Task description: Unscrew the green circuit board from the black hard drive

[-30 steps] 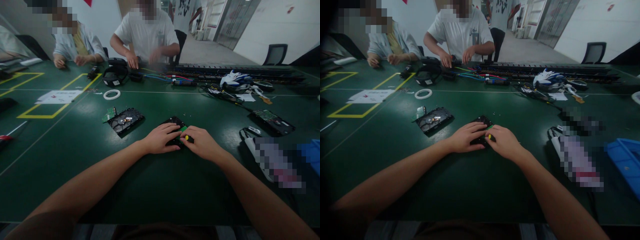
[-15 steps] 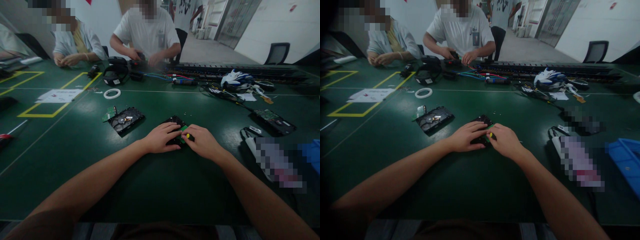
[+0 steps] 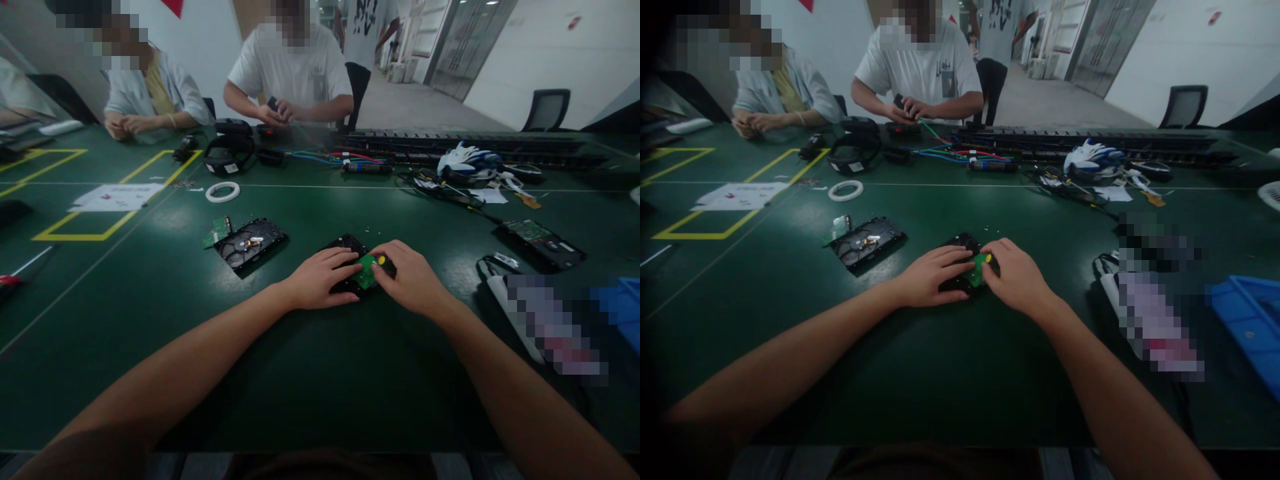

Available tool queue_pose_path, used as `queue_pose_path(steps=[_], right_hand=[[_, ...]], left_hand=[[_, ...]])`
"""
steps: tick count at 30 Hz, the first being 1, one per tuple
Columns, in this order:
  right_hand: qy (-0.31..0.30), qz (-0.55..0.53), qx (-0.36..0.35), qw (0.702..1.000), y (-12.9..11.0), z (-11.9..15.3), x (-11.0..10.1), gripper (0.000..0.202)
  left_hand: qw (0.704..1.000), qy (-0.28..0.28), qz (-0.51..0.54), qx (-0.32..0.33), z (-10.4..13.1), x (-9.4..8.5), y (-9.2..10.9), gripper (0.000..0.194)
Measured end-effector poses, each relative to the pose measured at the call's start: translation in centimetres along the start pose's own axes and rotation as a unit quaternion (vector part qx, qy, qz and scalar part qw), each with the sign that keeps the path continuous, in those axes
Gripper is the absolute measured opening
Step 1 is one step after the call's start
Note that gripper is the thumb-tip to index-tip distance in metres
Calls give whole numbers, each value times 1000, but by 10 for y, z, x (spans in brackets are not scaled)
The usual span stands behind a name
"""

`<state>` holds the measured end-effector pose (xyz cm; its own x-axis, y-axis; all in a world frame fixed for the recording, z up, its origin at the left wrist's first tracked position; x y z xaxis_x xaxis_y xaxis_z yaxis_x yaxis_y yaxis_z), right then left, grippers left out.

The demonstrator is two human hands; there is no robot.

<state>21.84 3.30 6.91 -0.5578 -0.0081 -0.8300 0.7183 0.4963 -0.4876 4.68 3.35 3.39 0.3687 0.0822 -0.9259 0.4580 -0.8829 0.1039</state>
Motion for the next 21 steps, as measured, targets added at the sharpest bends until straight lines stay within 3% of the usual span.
queue_pose_path(steps=[3,6,9,13,16,21], right_hand=[[29,-14,8,999,5,1,-10,37],[65,-2,3,998,9,1,-22,33],[156,6,15,988,14,3,-40,31],[262,-18,27,965,17,12,-56,46],[277,-26,15,960,17,14,-54,56],[245,3,-7,970,22,8,-42,49]], left_hand=[[1000,0,-1,-1,-1,0,1,67],[1000,0,-6,-5,-2,-1,2,66],[1000,3,-10,-7,-3,-2,3,66],[1000,7,-11,-10,-3,-3,3,66],[1000,5,-11,-15,-4,-2,3,66],[1000,14,-5,-19,-6,0,2,66]])
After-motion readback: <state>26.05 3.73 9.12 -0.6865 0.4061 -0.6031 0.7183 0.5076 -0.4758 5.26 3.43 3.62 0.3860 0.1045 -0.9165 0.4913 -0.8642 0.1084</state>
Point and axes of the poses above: each hand's wrist, its own z-axis away from the middle knuckle, its own x-axis out of the palm, y = z × x, the point moved 7 cm from there along -z, towards the middle knuckle, and after that the axes turned 6 degrees about -z, right-handed, at the moved point
